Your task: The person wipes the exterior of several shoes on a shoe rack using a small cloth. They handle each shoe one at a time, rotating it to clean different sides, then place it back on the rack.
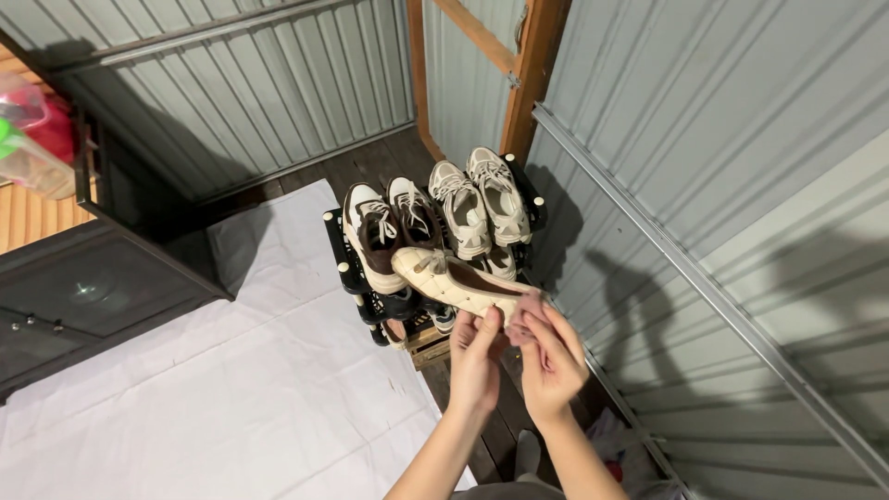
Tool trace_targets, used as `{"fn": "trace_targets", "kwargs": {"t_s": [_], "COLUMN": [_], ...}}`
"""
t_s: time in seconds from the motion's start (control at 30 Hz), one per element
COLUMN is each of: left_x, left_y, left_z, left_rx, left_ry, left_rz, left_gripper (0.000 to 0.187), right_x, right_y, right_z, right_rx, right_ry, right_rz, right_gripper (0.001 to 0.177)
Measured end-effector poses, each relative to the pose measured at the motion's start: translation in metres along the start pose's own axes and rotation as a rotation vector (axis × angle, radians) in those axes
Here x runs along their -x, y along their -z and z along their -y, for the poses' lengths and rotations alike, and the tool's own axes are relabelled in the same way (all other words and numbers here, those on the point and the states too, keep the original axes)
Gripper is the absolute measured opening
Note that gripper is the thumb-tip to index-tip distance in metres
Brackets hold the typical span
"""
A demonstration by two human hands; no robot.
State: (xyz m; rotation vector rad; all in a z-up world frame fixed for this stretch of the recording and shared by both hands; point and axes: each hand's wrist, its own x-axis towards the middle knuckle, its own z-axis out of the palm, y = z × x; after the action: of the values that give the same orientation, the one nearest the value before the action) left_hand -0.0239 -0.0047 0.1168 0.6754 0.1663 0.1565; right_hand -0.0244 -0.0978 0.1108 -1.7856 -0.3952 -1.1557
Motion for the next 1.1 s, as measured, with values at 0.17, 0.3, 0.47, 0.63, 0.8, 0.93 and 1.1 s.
{"fn": "trace_targets", "kwargs": {"t_s": [0.17, 0.3, 0.47, 0.63, 0.8, 0.93, 1.1], "left_x": [0.006, 0.007, 0.003, 0.000, -0.012, -0.017, -0.031], "left_y": [0.002, 0.003, -0.003, -0.019, -0.021, -0.013, 0.020], "left_z": [0.009, 0.016, 0.016, 0.016, 0.024, 0.034, 0.045], "left_rx": [0.031, 0.082, 0.093, 0.013, -0.254, -0.309, -0.297], "left_ry": [0.068, 0.056, 0.038, -0.216, -0.287, -0.209, -0.188], "left_rz": [0.047, 0.087, 0.106, -0.047, -0.043, -0.052, -0.135], "left_gripper": [0.025, 0.020, 0.034, 0.045, 0.066, 0.068, 0.054], "right_x": [0.026, 0.026, 0.016, -0.026, -0.069, -0.076, -0.073], "right_y": [0.005, 0.003, 0.007, 0.022, 0.025, 0.028, 0.042], "right_z": [-0.013, -0.013, -0.021, -0.010, -0.006, -0.016, -0.023], "right_rx": [-0.005, -0.080, -0.183, -0.041, 0.029, 0.032, 0.155], "right_ry": [-0.122, -0.295, -0.352, -0.127, 0.117, 0.147, 0.167], "right_rz": [-0.160, -0.289, -0.279, 0.011, 0.147, 0.138, 0.273], "right_gripper": [0.016, 0.021, 0.021, 0.022, 0.017, 0.017, 0.018]}}
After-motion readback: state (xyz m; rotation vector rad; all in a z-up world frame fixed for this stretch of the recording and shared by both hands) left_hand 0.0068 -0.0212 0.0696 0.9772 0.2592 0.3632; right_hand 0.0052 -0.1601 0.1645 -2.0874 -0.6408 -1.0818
